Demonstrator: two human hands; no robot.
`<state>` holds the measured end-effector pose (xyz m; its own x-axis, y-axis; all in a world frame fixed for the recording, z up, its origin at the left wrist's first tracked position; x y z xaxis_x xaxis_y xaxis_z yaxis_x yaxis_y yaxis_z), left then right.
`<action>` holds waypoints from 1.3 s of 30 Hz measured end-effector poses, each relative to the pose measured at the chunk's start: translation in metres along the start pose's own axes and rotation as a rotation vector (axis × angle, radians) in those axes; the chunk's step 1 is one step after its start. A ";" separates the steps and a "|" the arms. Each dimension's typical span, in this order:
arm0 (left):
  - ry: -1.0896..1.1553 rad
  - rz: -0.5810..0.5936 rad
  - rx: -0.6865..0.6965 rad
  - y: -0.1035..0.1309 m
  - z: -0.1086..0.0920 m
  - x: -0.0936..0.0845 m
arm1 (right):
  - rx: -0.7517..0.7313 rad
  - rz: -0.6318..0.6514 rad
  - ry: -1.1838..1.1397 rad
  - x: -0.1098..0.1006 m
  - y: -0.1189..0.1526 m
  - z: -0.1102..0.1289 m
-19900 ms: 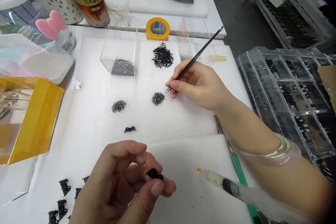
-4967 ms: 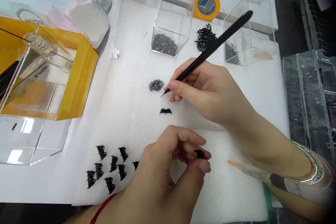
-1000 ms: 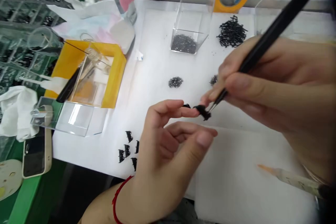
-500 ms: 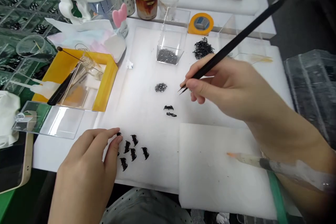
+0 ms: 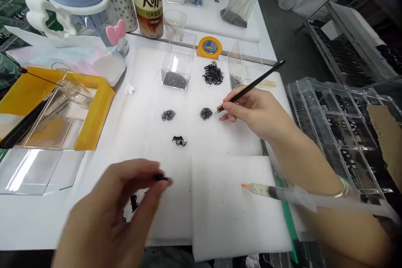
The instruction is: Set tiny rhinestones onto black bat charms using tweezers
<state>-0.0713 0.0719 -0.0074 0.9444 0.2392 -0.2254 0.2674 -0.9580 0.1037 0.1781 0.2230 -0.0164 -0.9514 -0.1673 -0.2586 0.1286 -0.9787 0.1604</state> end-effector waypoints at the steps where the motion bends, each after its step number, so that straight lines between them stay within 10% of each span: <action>1: -0.039 0.114 0.036 -0.001 -0.010 0.022 | 0.006 -0.003 -0.021 -0.001 0.000 -0.004; 9: 0.119 0.360 -0.034 -0.002 -0.019 0.091 | 0.024 -0.038 -0.004 -0.008 0.001 -0.011; 39: 0.256 0.329 -0.301 -0.001 0.015 0.087 | -0.384 0.208 0.170 0.003 0.012 0.010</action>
<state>0.0076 0.0914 -0.0418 0.9943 -0.0003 0.1069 -0.0446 -0.9101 0.4120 0.1739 0.2117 -0.0055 -0.8393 -0.3502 -0.4159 0.4364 -0.8902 -0.1311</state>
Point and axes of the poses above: each hand's wrist, its own y-axis away from the middle knuckle, its own x-axis out of the palm, z = x × y, the point moved 10 cm from there along -y, towards the middle knuckle, and after that the axes turned 1 degree about x, right-handed, at the moved point
